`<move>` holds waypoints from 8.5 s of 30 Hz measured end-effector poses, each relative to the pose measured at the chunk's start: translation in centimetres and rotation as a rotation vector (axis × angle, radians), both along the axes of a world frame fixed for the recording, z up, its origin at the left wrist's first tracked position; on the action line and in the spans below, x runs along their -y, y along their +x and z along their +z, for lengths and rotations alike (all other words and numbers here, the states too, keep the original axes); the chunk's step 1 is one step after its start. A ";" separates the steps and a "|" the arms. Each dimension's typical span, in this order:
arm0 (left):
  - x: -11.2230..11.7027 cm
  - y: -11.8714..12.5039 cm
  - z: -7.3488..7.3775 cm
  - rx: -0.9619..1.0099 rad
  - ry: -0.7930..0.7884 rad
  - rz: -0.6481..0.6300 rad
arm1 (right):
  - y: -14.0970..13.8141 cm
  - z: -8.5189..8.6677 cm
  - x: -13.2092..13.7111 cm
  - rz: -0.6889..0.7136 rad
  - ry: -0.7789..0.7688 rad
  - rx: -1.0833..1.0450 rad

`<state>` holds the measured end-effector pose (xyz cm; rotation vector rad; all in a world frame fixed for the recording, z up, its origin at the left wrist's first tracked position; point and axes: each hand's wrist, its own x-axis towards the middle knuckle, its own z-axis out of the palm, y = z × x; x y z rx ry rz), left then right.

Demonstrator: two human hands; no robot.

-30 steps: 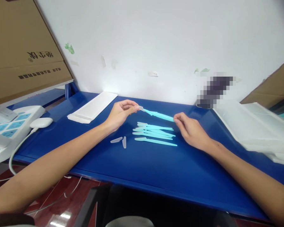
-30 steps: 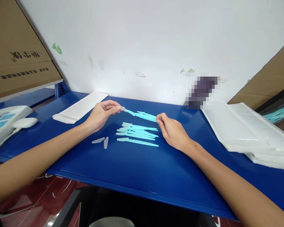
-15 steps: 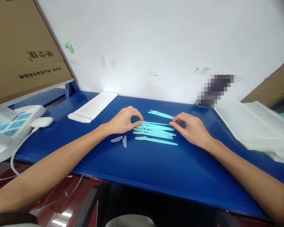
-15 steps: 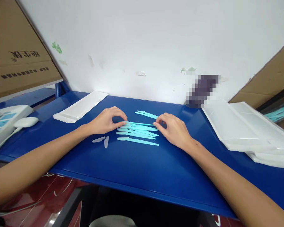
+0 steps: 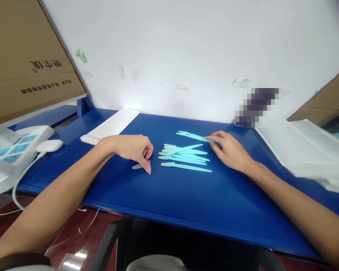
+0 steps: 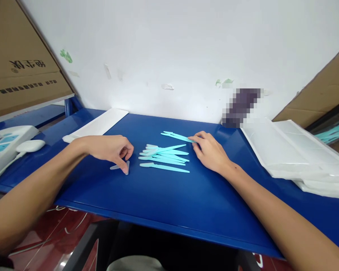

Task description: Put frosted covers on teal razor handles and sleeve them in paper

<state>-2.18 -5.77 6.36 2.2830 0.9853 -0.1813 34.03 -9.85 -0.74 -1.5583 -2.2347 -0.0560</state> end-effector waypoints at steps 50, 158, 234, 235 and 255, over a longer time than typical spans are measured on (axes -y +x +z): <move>-2.9 2.5 -5.9 0.475 0.796 0.121 | -1.4 1.5 1.4 -0.010 0.000 -0.188; -2.3 3.4 -5.1 0.775 0.102 0.468 | -3.1 2.1 1.5 -0.033 -0.025 -1.186; 0.9 12.5 4.9 1.267 0.281 0.083 | -12.6 3.9 -1.7 0.230 -0.139 -1.033; 0.7 12.9 4.7 1.238 0.313 0.060 | -12.6 3.7 -1.8 0.215 -0.146 -1.074; -0.5 15.8 1.5 1.028 0.620 0.036 | -12.1 1.4 -1.8 0.144 -0.057 -1.120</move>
